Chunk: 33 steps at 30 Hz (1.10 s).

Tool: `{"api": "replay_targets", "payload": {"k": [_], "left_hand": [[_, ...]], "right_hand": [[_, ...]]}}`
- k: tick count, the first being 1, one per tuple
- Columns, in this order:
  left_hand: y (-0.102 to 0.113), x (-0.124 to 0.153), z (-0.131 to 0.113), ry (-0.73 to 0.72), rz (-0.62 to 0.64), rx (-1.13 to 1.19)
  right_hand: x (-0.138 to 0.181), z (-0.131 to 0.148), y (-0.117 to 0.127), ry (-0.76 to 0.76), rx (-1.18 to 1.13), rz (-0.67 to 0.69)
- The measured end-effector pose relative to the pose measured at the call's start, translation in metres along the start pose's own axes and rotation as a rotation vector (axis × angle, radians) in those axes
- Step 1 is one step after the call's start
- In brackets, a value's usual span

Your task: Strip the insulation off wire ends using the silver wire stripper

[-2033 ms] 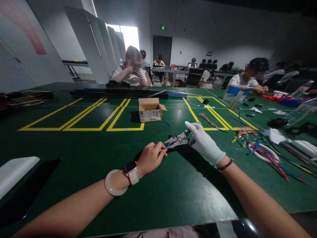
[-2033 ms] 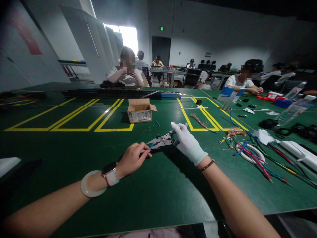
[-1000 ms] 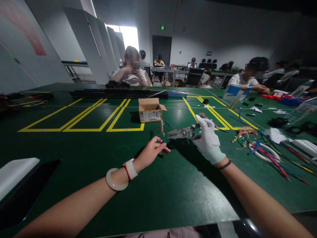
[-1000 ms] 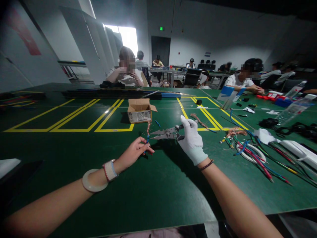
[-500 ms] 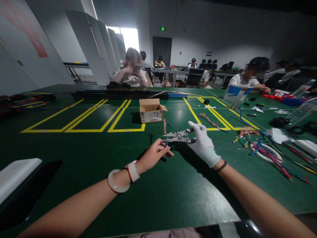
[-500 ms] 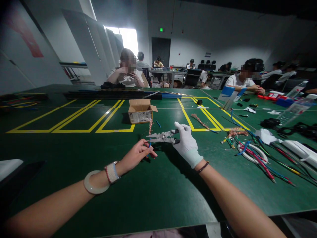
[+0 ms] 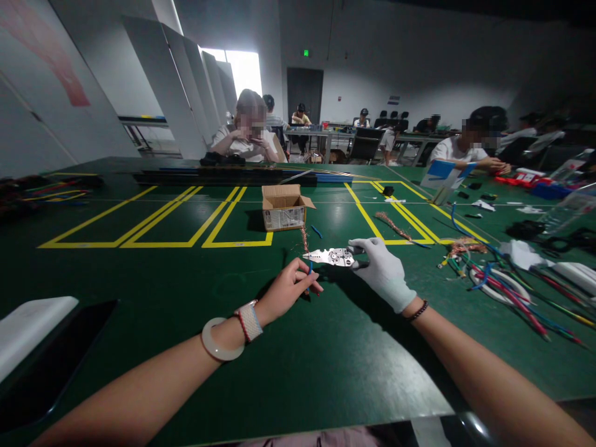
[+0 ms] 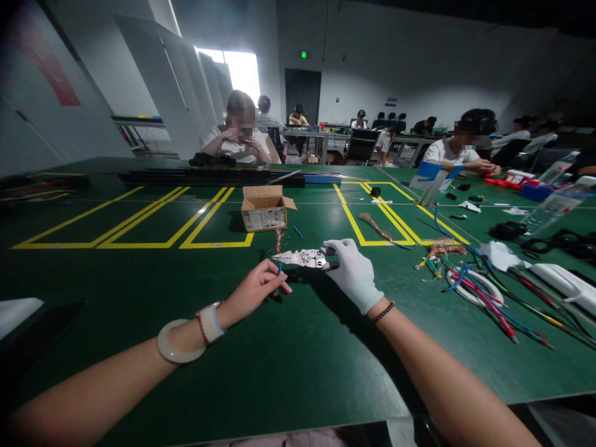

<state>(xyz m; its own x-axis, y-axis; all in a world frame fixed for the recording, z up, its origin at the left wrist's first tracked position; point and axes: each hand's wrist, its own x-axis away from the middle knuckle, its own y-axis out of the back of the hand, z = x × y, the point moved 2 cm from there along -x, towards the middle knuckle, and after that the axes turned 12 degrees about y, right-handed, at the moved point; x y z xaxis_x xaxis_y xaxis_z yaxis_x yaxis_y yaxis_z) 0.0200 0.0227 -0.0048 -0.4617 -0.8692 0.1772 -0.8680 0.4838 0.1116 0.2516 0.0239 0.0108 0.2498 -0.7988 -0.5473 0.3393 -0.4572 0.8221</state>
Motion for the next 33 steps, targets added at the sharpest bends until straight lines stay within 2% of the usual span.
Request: {"api": "replay_targets", "payload": {"k": [5,10,14,20,33], "left_hand": [[0.001,-0.002,-0.001,0.006,0.058,-0.007],[0.001,-0.001,-0.002,-0.017,0.095,-0.02],[0.001,0.001,-0.005,-0.018,0.098,-0.061],[0.001,0.003,-0.005,-0.062,0.036,-0.099],[-0.001,0.003,0.0,-0.091,0.066,-0.096]], "right_hand": [[-0.003,-0.004,0.013,-0.015,0.154,0.021],[-0.004,-0.004,0.02,0.004,0.23,-0.016],[-0.003,0.0,0.021,0.026,0.191,0.007],[-0.003,-0.002,0.017,0.07,0.091,0.013],[0.0,-0.001,0.005,0.019,0.077,0.025]]}}
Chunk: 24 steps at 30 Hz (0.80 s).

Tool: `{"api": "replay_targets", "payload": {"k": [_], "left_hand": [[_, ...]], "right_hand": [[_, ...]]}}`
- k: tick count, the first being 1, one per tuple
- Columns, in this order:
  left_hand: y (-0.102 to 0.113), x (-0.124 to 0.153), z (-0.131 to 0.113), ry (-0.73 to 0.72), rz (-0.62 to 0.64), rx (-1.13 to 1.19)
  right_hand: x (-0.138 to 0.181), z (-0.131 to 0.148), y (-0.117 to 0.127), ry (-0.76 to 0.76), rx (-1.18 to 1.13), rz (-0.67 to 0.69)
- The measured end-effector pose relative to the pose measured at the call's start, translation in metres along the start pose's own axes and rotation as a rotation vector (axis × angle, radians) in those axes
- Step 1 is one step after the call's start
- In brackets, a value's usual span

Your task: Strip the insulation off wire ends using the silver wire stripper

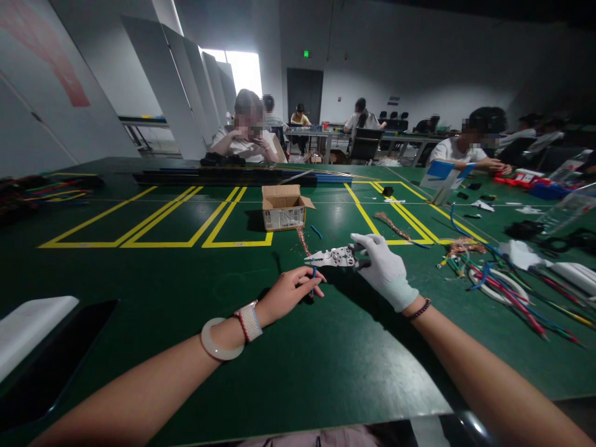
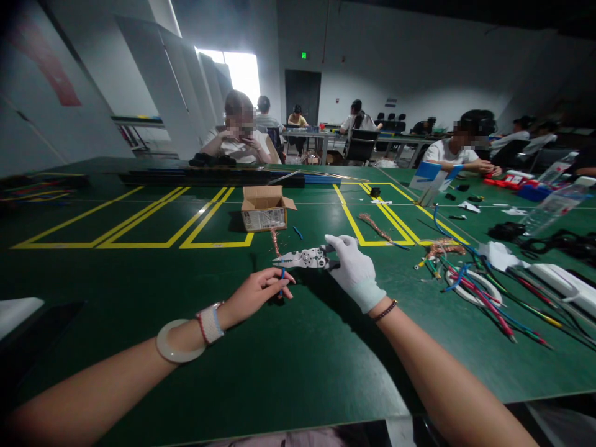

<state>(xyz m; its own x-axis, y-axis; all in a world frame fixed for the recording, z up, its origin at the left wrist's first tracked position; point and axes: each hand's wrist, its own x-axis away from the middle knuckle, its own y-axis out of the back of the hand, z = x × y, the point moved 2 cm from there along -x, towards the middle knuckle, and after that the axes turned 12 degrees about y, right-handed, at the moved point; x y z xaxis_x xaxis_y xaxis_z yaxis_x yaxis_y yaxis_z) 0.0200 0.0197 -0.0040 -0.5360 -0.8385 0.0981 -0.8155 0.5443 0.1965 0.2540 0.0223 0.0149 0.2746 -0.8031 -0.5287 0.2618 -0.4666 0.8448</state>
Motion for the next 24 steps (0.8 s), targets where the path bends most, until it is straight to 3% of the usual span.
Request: {"api": "replay_targets", "payload": {"k": [24], "left_hand": [[-0.0009,-0.0004,0.0021,0.08,-0.043,0.048]], "right_hand": [[-0.0005,0.0076,0.0043,0.022,0.127,-0.029]]}}
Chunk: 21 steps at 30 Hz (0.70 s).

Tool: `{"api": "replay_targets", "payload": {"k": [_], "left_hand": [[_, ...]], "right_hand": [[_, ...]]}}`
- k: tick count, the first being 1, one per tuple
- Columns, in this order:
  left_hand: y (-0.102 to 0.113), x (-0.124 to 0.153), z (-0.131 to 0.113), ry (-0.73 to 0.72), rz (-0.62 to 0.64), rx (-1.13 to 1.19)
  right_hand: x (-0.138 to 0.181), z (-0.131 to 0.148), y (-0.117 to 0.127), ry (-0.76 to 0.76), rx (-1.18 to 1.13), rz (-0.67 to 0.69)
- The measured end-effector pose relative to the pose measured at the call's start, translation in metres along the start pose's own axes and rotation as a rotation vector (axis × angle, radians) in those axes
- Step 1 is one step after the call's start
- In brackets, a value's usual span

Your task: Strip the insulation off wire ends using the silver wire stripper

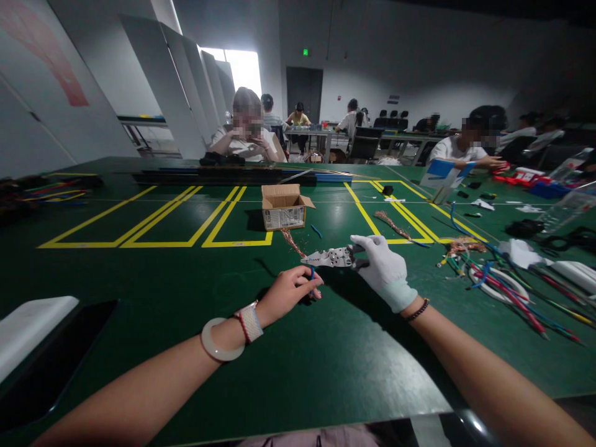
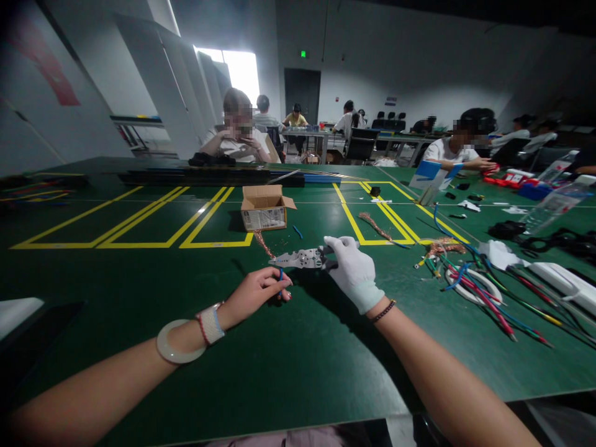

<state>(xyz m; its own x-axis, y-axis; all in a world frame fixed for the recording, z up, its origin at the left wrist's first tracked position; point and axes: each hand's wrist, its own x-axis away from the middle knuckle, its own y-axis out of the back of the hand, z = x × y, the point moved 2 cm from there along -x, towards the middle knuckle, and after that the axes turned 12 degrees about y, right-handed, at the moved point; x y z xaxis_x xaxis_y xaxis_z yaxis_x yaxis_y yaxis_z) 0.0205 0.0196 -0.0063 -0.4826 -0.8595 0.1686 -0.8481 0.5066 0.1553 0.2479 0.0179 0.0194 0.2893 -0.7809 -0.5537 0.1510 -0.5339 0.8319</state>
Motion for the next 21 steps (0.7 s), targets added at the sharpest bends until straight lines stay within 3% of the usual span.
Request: {"api": "replay_targets", "payload": {"k": [5,21], "left_hand": [[-0.0001,0.0008,-0.0031,-0.023,-0.027,-0.012],[-0.0009,0.0037,-0.0061,-0.034,-0.021,-0.044]], "right_hand": [[-0.0006,-0.0003,0.0013,-0.012,0.01,0.035],[0.0015,-0.0049,-0.0037,-0.014,-0.047,-0.047]]}}
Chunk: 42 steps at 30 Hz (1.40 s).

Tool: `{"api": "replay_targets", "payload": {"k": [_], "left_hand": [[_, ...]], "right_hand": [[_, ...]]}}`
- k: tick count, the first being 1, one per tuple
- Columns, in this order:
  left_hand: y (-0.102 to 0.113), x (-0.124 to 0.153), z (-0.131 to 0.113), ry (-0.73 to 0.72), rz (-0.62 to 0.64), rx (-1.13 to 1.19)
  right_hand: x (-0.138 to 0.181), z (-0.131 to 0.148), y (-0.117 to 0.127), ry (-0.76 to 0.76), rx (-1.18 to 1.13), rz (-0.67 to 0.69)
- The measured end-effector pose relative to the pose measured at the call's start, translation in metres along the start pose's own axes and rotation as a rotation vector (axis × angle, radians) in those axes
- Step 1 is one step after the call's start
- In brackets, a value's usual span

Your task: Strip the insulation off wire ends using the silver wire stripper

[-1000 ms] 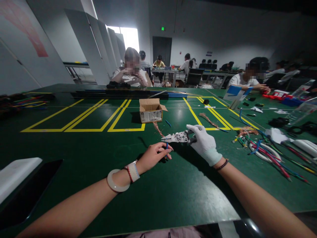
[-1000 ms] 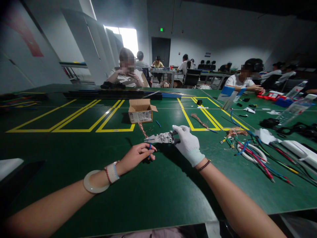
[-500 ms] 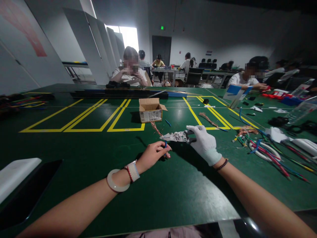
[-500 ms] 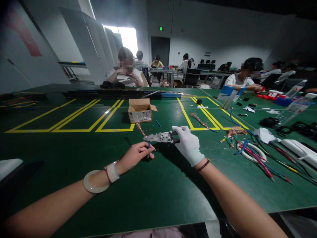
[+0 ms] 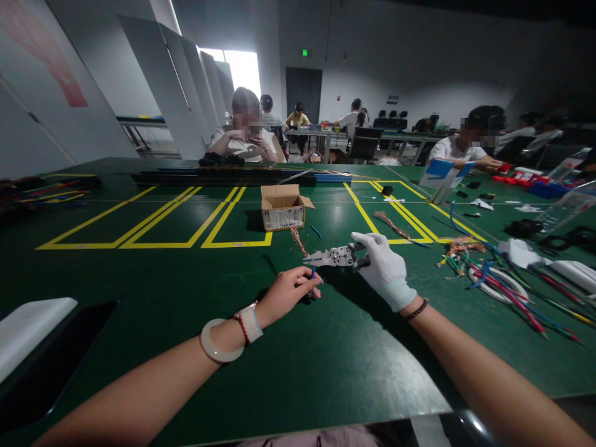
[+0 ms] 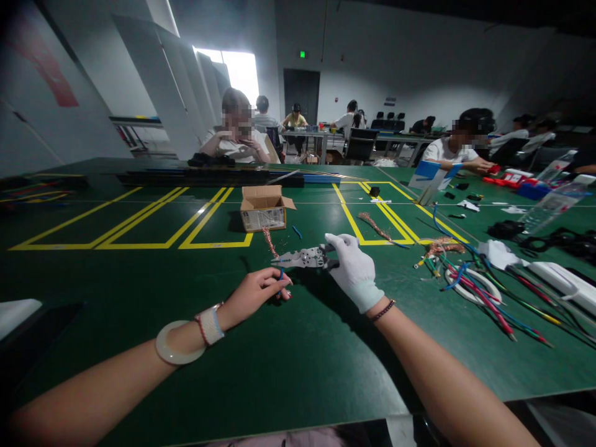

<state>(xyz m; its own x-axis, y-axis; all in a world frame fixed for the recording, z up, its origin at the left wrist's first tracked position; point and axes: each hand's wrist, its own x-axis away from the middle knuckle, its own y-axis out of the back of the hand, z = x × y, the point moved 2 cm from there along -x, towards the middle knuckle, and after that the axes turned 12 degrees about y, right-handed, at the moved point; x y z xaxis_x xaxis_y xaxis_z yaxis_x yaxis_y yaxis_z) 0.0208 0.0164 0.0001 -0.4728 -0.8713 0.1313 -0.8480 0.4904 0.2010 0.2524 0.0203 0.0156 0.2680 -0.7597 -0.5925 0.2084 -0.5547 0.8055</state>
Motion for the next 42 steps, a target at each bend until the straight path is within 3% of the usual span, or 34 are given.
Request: {"api": "replay_targets", "payload": {"k": [17,42], "left_hand": [[0.0,0.001,0.0,-0.043,0.06,-0.044],[0.001,0.004,-0.004,-0.111,0.068,-0.166]], "right_hand": [[-0.003,-0.006,0.004,0.009,0.039,0.062],[-0.004,-0.016,0.011,0.101,-0.046,-0.002]]}}
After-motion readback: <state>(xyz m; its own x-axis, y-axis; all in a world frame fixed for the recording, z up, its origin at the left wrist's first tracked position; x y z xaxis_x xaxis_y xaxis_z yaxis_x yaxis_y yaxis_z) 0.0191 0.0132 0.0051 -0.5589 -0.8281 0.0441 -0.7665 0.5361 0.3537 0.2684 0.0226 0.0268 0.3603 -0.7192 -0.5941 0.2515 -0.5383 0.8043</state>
